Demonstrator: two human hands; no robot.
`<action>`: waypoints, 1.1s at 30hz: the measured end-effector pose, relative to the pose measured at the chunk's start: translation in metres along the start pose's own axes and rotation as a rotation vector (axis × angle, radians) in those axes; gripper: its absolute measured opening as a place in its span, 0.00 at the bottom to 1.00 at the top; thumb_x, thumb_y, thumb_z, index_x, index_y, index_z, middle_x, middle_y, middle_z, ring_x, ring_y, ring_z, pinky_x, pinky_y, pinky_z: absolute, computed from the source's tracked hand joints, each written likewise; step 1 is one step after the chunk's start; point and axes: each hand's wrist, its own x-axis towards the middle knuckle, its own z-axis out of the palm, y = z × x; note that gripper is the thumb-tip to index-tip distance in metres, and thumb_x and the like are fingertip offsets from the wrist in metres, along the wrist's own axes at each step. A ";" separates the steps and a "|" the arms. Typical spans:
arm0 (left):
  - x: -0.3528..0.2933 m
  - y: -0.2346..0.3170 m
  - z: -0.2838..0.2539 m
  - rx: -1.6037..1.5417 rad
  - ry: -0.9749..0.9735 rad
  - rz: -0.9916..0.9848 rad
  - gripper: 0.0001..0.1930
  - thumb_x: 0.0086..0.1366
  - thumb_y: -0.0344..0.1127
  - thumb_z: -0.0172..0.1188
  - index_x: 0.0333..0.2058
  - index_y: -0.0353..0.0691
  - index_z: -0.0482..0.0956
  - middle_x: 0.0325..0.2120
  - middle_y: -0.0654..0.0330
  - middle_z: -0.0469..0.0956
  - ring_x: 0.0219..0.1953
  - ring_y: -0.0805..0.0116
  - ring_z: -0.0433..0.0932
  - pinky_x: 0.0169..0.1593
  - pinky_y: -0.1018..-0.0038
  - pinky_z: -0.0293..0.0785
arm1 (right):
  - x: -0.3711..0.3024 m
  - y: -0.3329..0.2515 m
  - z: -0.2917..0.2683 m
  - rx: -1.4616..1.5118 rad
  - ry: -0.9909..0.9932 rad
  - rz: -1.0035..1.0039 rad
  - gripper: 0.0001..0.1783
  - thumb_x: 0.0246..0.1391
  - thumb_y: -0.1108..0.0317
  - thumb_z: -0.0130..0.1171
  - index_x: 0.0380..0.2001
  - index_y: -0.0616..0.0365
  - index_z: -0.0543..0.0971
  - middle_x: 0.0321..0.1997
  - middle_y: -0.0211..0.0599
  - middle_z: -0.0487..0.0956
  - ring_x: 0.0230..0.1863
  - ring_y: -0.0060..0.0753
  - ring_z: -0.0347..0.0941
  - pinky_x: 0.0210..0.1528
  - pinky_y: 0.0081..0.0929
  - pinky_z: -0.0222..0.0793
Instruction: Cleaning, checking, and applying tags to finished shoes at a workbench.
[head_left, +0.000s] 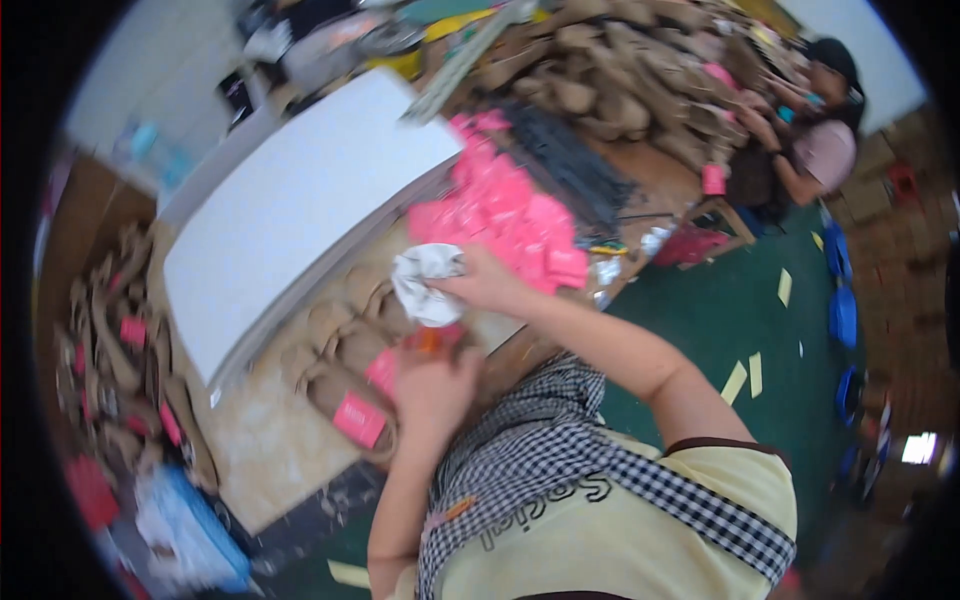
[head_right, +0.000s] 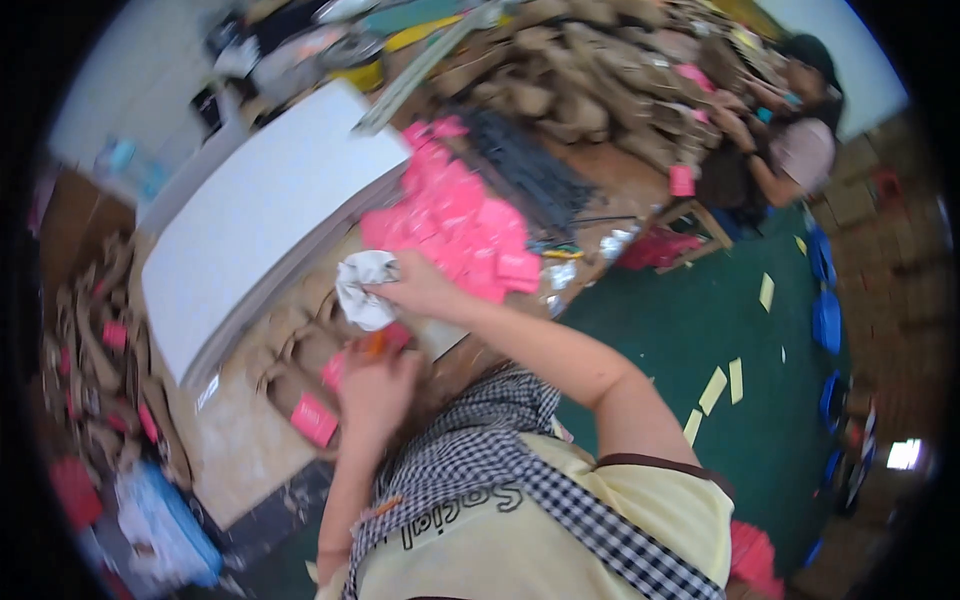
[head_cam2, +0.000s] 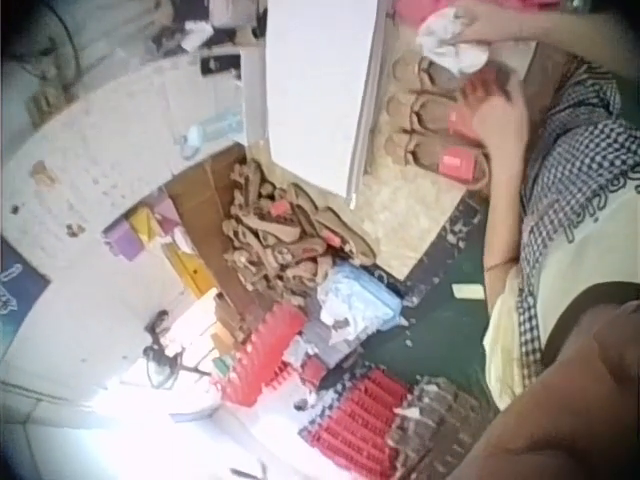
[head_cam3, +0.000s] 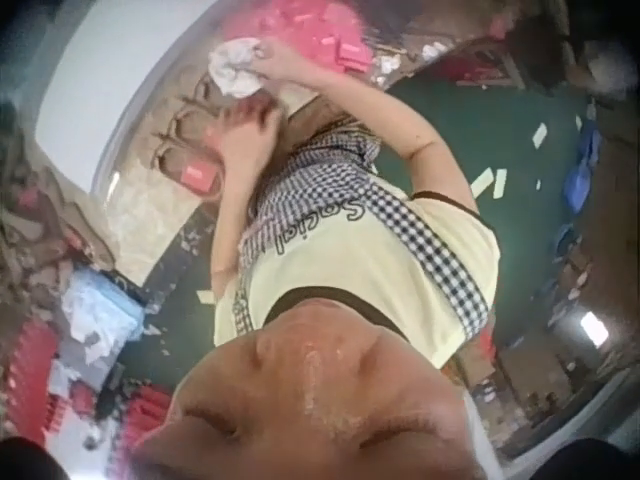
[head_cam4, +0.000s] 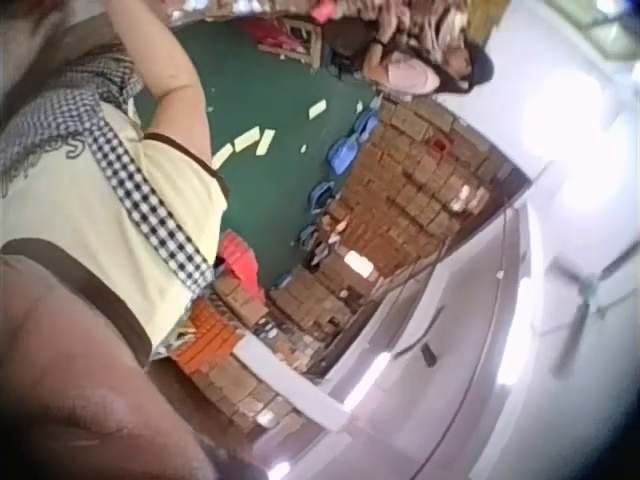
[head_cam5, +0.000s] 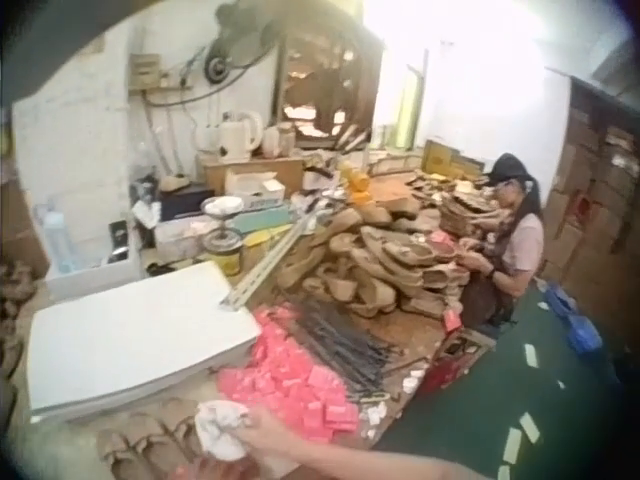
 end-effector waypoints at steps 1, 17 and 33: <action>-0.010 0.017 0.002 0.011 -0.028 -0.020 0.22 0.60 0.52 0.57 0.39 0.37 0.80 0.37 0.50 0.78 0.42 0.48 0.77 0.53 0.56 0.68 | -0.008 0.005 0.003 -0.174 -0.001 -0.065 0.19 0.52 0.68 0.59 0.48 0.60 0.78 0.45 0.46 0.78 0.45 0.38 0.77 0.47 0.32 0.73; -0.002 0.013 0.003 0.103 -0.067 0.078 0.33 0.58 0.62 0.55 0.41 0.31 0.81 0.41 0.41 0.79 0.49 0.48 0.75 0.61 0.60 0.60 | 0.060 0.031 0.046 -0.961 0.087 -0.290 0.37 0.43 0.65 0.67 0.59 0.61 0.69 0.39 0.47 0.71 0.42 0.49 0.70 0.46 0.38 0.68; 0.014 0.019 -0.080 -0.741 -0.239 0.116 0.07 0.51 0.37 0.59 0.27 0.40 0.77 0.31 0.50 0.78 0.45 0.50 0.76 0.54 0.62 0.70 | -0.029 -0.044 0.009 0.974 0.072 0.515 0.29 0.66 0.53 0.45 0.62 0.63 0.65 0.60 0.47 0.71 0.61 0.40 0.69 0.63 0.36 0.66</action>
